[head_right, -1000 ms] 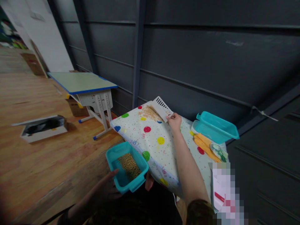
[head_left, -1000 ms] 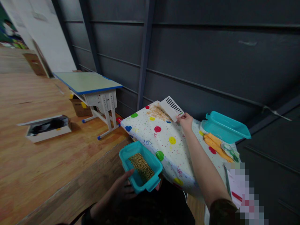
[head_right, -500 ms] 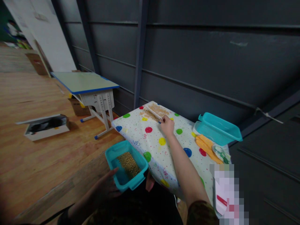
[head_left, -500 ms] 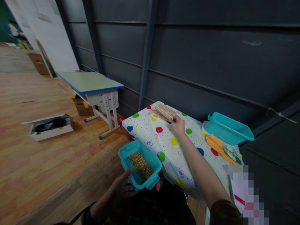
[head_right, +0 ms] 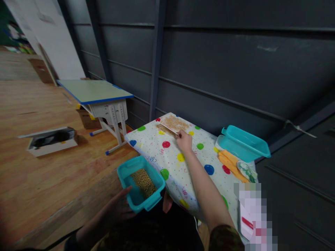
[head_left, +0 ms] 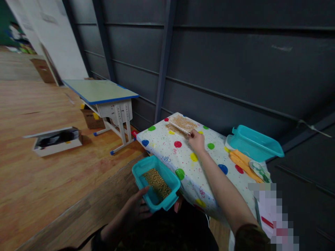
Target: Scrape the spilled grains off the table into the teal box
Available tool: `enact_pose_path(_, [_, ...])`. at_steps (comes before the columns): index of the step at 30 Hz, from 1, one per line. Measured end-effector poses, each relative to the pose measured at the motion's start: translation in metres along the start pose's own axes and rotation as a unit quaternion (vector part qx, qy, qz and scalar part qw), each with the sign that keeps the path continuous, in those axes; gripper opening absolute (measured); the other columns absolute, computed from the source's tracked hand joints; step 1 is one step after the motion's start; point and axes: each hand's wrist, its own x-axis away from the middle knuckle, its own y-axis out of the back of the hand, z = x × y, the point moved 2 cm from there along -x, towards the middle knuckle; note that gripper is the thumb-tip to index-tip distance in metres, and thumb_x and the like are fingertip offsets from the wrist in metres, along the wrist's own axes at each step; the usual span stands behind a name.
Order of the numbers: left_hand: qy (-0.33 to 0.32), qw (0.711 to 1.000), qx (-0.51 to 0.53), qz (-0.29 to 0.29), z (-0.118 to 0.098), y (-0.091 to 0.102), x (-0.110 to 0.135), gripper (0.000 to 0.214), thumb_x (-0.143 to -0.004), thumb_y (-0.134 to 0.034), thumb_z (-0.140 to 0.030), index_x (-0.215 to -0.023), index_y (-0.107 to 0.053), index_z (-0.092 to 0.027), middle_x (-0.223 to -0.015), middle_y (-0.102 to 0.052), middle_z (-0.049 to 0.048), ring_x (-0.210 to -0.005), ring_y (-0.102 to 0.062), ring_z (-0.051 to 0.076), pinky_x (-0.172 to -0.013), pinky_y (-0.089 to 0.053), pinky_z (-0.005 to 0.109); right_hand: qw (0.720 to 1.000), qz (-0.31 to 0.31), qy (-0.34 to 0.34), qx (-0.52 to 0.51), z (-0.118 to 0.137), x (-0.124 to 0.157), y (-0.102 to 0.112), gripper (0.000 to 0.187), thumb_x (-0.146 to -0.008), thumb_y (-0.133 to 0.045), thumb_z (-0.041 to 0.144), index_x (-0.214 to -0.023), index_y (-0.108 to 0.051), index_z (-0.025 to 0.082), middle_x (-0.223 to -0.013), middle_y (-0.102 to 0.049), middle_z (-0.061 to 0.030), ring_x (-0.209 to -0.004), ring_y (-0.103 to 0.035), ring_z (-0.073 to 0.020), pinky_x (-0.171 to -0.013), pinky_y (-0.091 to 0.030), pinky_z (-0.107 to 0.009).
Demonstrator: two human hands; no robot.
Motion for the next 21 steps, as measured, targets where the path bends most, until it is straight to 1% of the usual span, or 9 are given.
enact_pose_path(2, [0.014,1.000,-0.009,0.000,-0.002,-0.003,0.001,0.073,-0.087,-0.084,-0.056,-0.146,-0.062,-0.018,-0.100,-0.082,0.0096,-0.096,-0.081,0.032,-0.092,-0.062,0.041,1.000,0.007,0.011,0.001,0.002,0.003,0.001,0.015,-0.078,-0.062,0.029,-0.068,-0.051,0.028,-0.064,-0.062,0.0004,-0.067,-0.057,-0.0215,-0.071,-0.040,-0.032])
enact_pose_path(4, [0.009,1.000,-0.010,0.004,-0.005,-0.007,0.005,0.066,-0.091,-0.081,-0.055,-0.142,-0.063,-0.018,-0.099,-0.082,0.0090,-0.092,-0.080,0.029,-0.090,-0.063,0.040,1.000,0.011,0.022,-0.001,0.003,0.004,0.003,0.014,-0.077,-0.062,0.028,-0.067,-0.051,0.028,-0.063,-0.062,0.0006,-0.067,-0.057,-0.0213,-0.070,-0.040,-0.031])
enact_pose_path(6, [0.003,1.000,-0.005,0.003,-0.007,-0.010,0.009,0.066,-0.090,-0.082,-0.055,-0.140,-0.062,-0.018,-0.097,-0.081,0.0085,-0.089,-0.080,0.028,-0.088,-0.063,0.040,0.999,0.021,0.032,-0.005,0.005,0.003,0.007,0.015,-0.076,-0.062,0.028,-0.066,-0.051,0.028,-0.062,-0.062,0.0013,-0.066,-0.056,-0.0206,-0.069,-0.040,-0.031])
enact_pose_path(9, [0.000,1.000,0.001,0.008,-0.008,-0.010,0.011,0.069,-0.088,-0.084,-0.057,-0.140,-0.062,-0.017,-0.098,-0.082,0.0090,-0.090,-0.081,0.029,-0.088,-0.063,0.041,0.999,0.033,0.037,-0.010,0.007,0.000,0.012,0.015,-0.075,-0.064,0.027,-0.066,-0.052,0.027,-0.061,-0.061,0.0023,-0.065,-0.055,-0.0196,-0.068,-0.040,-0.030])
enact_pose_path(13, [0.023,1.000,-0.006,0.008,-0.005,-0.007,0.006,0.065,-0.090,-0.084,-0.056,-0.135,-0.064,-0.015,-0.103,-0.083,0.0113,-0.093,-0.082,0.030,-0.090,-0.064,0.042,1.000,0.008,0.029,0.004,0.007,-0.002,0.016,0.013,-0.076,-0.063,0.027,-0.067,-0.053,0.027,-0.062,-0.062,0.0016,-0.066,-0.057,-0.0204,-0.070,-0.040,-0.030])
enact_pose_path(15, [0.019,1.000,-0.007,0.018,-0.005,-0.006,0.003,0.065,-0.088,-0.085,-0.058,-0.133,-0.065,-0.015,-0.106,-0.083,0.0126,-0.095,-0.082,0.031,-0.093,-0.063,0.043,0.999,0.008,0.029,0.012,0.007,-0.002,0.016,0.012,-0.076,-0.063,0.026,-0.068,-0.054,0.028,-0.064,-0.065,0.0007,-0.068,-0.060,-0.0214,-0.070,-0.040,-0.031])
enact_pose_path(18, [0.003,1.000,0.001,0.019,-0.004,-0.005,0.002,0.069,-0.085,-0.087,-0.059,-0.135,-0.065,-0.017,-0.108,-0.083,0.0122,-0.096,-0.082,0.032,-0.095,-0.063,0.045,0.999,0.033,0.035,0.017,0.009,0.001,0.015,0.012,-0.075,-0.063,0.025,-0.067,-0.055,0.028,-0.064,-0.066,0.0004,-0.068,-0.060,-0.0218,-0.069,-0.040,-0.031])
enact_pose_path(21, [0.007,1.000,0.001,0.015,-0.003,-0.003,-0.001,0.072,-0.083,-0.089,-0.061,-0.135,-0.065,-0.016,-0.110,-0.083,0.0124,-0.098,-0.082,0.033,-0.097,-0.063,0.046,0.997,0.057,0.047,0.021,0.011,0.003,0.018,0.013,-0.075,-0.063,0.024,-0.065,-0.056,0.027,-0.064,-0.066,0.0005,-0.066,-0.060,-0.0210,-0.069,-0.041,-0.030])
